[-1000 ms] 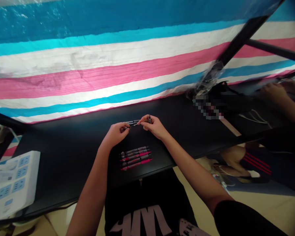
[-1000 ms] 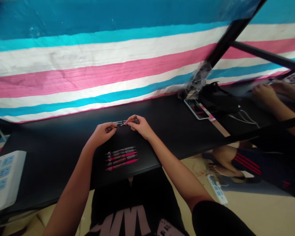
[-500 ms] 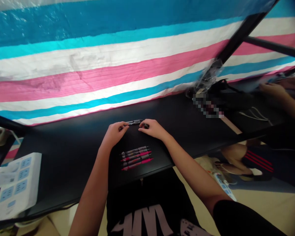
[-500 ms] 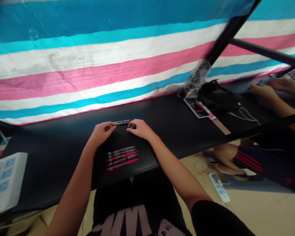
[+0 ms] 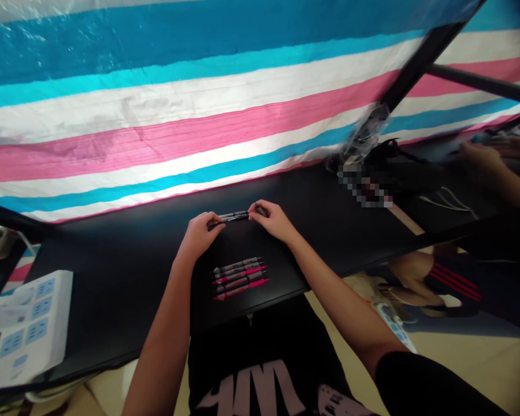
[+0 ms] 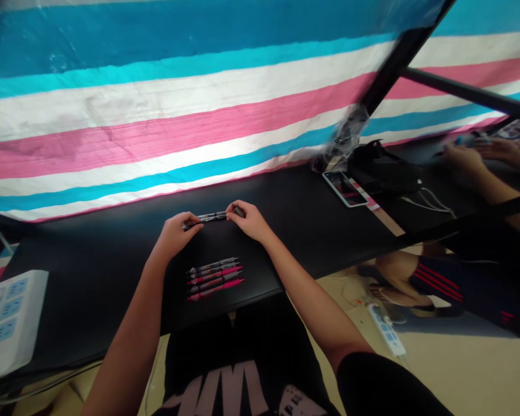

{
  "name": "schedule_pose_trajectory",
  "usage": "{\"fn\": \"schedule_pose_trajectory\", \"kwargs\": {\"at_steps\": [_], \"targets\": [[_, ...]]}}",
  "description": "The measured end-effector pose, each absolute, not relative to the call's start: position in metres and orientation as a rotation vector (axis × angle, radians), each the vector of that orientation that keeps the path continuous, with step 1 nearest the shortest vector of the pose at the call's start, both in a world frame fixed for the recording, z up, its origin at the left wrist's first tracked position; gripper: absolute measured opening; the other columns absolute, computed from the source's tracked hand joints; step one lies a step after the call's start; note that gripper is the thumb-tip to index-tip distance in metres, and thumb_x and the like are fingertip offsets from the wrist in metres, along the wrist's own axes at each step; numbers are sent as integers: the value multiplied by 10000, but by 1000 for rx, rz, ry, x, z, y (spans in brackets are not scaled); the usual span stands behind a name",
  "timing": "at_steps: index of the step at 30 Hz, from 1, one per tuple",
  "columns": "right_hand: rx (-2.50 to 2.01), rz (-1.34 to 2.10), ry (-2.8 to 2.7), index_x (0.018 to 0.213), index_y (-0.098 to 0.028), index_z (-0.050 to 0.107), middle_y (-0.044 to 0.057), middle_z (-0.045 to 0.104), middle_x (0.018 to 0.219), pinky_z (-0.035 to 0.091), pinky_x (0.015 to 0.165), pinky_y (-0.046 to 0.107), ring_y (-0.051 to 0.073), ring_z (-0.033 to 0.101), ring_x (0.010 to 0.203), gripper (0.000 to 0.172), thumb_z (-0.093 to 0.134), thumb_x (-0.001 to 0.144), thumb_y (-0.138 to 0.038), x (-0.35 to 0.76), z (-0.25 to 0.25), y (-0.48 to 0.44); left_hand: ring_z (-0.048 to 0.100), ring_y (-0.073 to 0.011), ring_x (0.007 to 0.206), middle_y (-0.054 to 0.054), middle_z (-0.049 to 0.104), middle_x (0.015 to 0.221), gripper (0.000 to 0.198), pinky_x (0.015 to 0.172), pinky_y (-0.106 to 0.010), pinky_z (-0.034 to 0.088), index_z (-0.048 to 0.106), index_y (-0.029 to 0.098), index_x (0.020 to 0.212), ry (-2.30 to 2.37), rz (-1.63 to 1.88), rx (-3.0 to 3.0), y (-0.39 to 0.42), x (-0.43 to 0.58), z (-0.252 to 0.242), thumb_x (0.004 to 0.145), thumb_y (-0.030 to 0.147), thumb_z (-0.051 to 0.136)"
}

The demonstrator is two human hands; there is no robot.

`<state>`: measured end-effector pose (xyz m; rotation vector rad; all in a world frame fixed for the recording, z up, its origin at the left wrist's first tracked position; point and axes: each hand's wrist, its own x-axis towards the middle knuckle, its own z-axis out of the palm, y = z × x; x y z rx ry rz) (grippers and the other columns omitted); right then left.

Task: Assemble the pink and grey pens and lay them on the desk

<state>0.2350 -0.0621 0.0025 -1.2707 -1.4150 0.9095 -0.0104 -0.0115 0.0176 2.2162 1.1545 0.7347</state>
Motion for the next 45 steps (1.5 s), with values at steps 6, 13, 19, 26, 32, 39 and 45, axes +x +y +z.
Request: {"fn": "schedule_pose_trajectory", "kwargs": {"at_steps": [6, 13, 19, 26, 32, 39, 45], "targets": [[-1064, 1233, -1025, 916, -176, 749, 24, 663, 776, 333, 576, 277, 107, 460, 615, 265, 819, 738, -359, 237, 3, -61, 639, -199, 790, -44, 721, 840, 85, 729, -311, 474, 730, 190, 860, 1128, 718, 2215, -12, -10, 18, 858, 275, 726], [-920, 1340, -988, 889, -151, 728, 41, 715, 776, 248, 506, 280, 32, 285, 456, 285, 831, 783, -395, 238, 4, -61, 656, -202, 741, -52, 769, 854, 200, 733, -319, 487, 780, 189, 915, 1113, 620, 2170, -14, -7, 18, 906, 353, 664], [-911, 1336, -992, 786, -168, 640, 57, 746, 791, 296, 493, 275, 30, 267, 418, 374, 767, 853, -512, 240, 4, -61, 622, -171, 657, -26, 742, 765, 225, 651, -288, 452, 750, 186, 910, 1113, 581, 2112, -16, -7, 16, 922, 375, 628], [-919, 1333, -974, 639, -184, 570, -61, 494, 521, 358, 518, 277, 43, 223, 406, 430, 744, 863, -508, 241, 2, -60, 603, -162, 681, -18, 714, 776, 159, 674, -282, 479, 684, 193, 841, 1079, 661, 2094, -17, -6, 16, 854, 350, 701], [-954, 1345, -1020, 670, -179, 663, -105, 285, 453, 348, 531, 294, 61, 181, 416, 324, 690, 861, -439, 240, 2, -60, 615, -168, 695, -22, 714, 780, 131, 689, -289, 501, 676, 195, 834, 1061, 662, 2101, -17, -6, 16, 851, 322, 699], [-899, 1392, -1011, 656, -173, 653, -112, 293, 422, 337, 533, 286, 54, 181, 409, 290, 707, 846, -385, 239, 4, -61, 608, -164, 692, -16, 714, 776, 127, 670, -278, 475, 692, 189, 842, 1062, 634, 2117, -18, -6, 17, 867, 314, 702], [-895, 1408, -974, 638, -186, 530, -28, 627, 634, 354, 534, 277, 25, 240, 412, 320, 733, 819, -356, 239, 5, -62, 599, -165, 679, -18, 711, 762, 135, 662, -283, 450, 719, 183, 854, 1053, 605, 2129, -18, -4, 16, 883, 308, 677]]}}
